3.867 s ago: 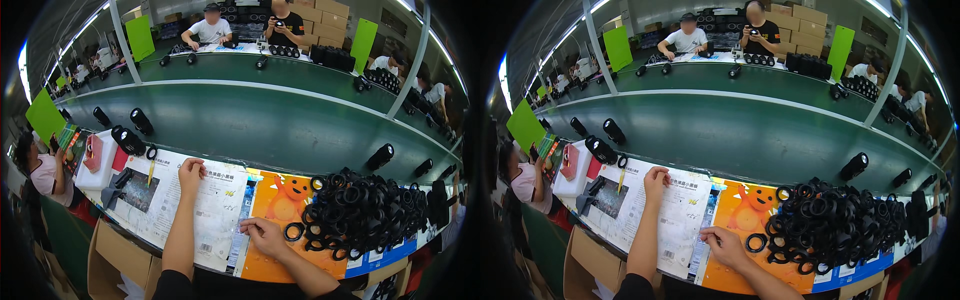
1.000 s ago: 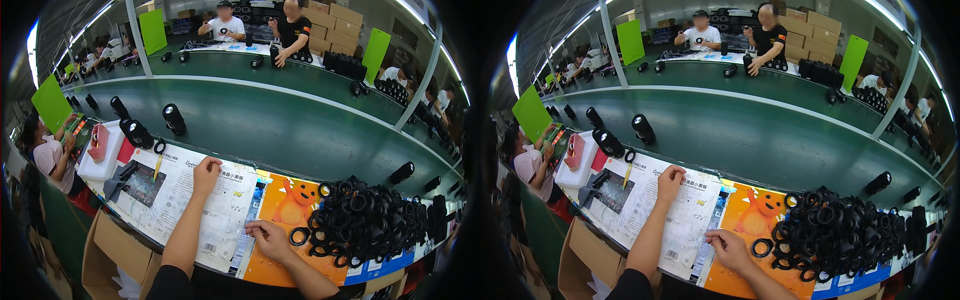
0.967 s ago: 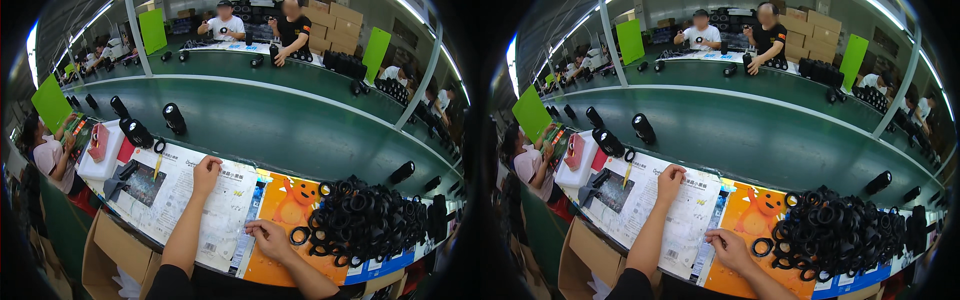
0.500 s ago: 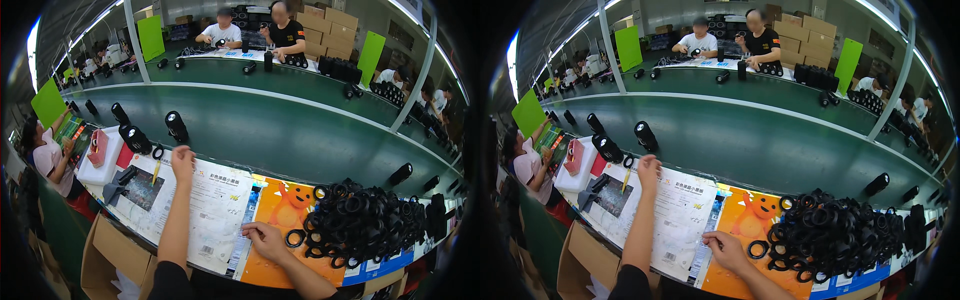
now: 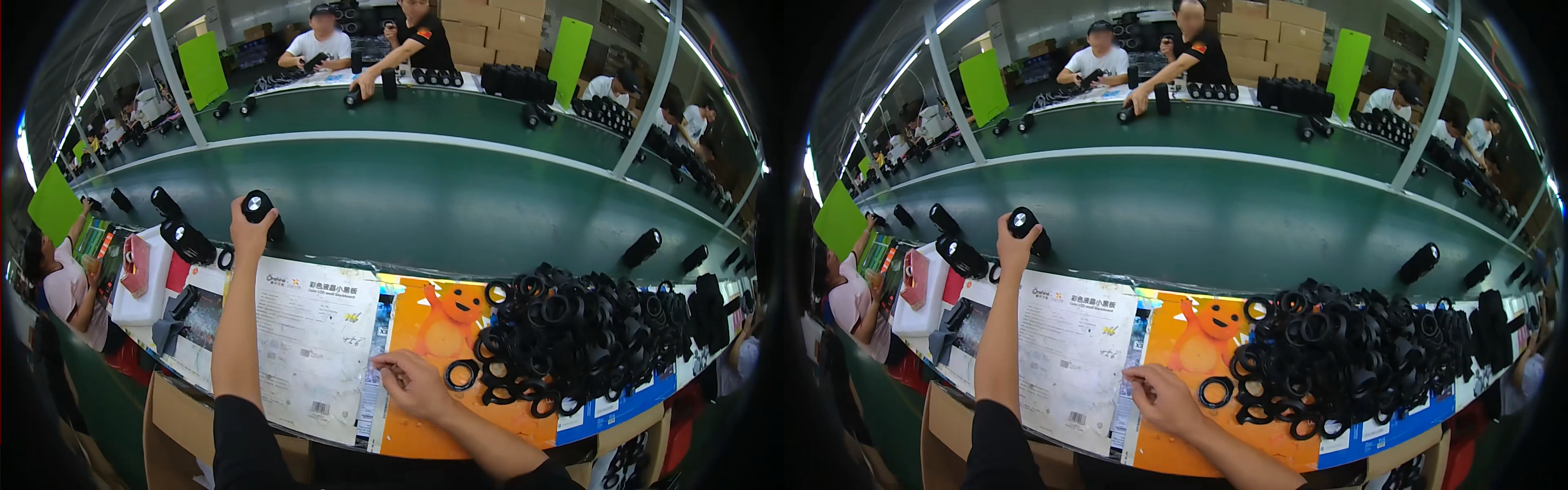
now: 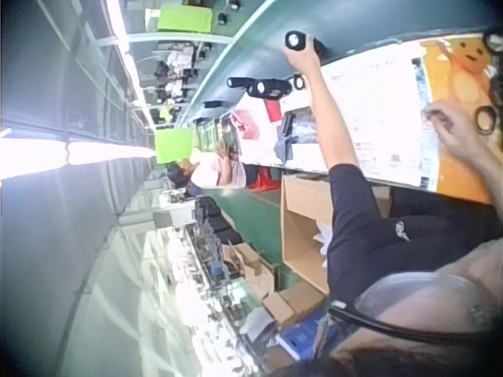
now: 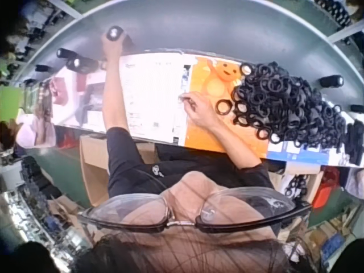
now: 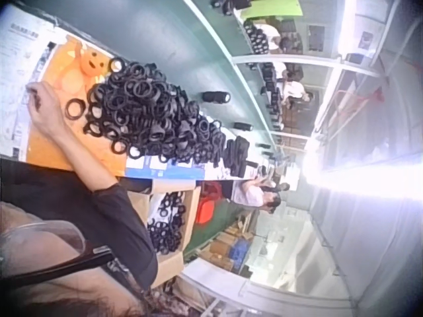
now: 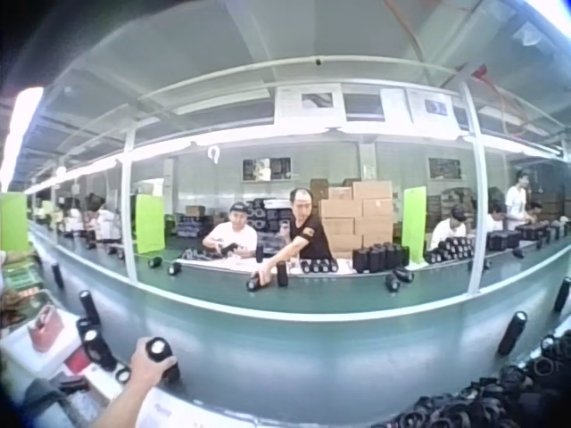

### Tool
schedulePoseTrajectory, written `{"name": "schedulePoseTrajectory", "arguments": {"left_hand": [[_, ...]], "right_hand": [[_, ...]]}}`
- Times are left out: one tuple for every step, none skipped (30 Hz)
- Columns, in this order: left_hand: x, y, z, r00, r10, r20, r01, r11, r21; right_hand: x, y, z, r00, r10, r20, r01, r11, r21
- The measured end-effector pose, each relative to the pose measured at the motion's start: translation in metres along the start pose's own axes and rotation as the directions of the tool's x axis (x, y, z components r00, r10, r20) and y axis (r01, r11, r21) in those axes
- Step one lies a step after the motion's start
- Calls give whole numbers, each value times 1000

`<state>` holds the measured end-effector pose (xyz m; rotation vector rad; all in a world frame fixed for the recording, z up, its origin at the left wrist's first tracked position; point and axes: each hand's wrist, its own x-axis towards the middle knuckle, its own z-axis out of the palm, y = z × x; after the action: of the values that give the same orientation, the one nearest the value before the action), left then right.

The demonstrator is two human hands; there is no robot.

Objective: Assembling rubber rings onto electronic device bodies at a factory workbench.

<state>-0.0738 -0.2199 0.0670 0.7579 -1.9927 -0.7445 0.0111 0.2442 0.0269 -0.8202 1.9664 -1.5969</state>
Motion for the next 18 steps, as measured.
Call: {"name": "schedulePoseTrajectory", "arguments": {"left_hand": [[-18,9,-6,999,48,1,-48,993,-106],[-38,16,-9,999,45,25,-37,966,-258],[-63,35,-6,993,-35,116,86,875,-476],[-86,48,-12,970,-94,225,206,810,-548],[-116,91,-17,913,-176,369,375,720,-584],[-139,116,-24,861,-234,451,471,700,-536],[-162,138,-22,816,-256,518,546,634,-547],[-182,155,-22,755,-277,594,624,583,-521],[-199,167,-17,705,-280,651,676,543,-499],[-212,175,-10,661,-270,700,723,479,-498],[-221,179,-7,609,-305,732,780,399,-482],[-229,174,3,580,-246,776,808,299,-508],[-232,174,8,557,-239,795,829,224,-513],[-235,175,10,534,-229,814,846,148,-513],[-238,174,9,560,-187,807,829,143,-541],[-240,166,11,558,-110,822,830,83,-552],[-242,154,11,557,-34,830,830,20,-557],[-242,148,5,522,4,853,853,2,-522]], "right_hand": [[-1,-5,0,992,-113,-53,109,991,-71],[1,-9,0,968,-230,-99,214,965,-149],[3,-12,-2,969,-222,-112,205,968,-143],[6,-17,-4,912,-363,-189,296,903,-310],[7,-19,-8,834,-496,-243,339,807,-484],[9,-24,-9,837,-491,-241,340,812,-474],[12,-27,-12,805,-527,-272,352,794,-495],[12,-29,-15,770,-563,-301,364,774,-518],[12,-24,-19,782,-564,-266,393,777,-492],[12,-19,-20,782,-562,-269,389,778,-493],[13,-16,-18,789,-543,-287,388,803,-453],[13,-15,-18,796,-523,-305,384,825,-414],[12,-19,-21,813,-498,-300,365,839,-404],[13,-20,-22,813,-496,-305,362,840,-404],[13,-20,-23,812,-495,-309,350,837,-421],[13,-20,-25,809,-494,-318,333,832,-444],[13,-20,-23,808,-492,-325,325,832,-450],[11,-21,-19,846,-350,-402,309,936,-165]]}}
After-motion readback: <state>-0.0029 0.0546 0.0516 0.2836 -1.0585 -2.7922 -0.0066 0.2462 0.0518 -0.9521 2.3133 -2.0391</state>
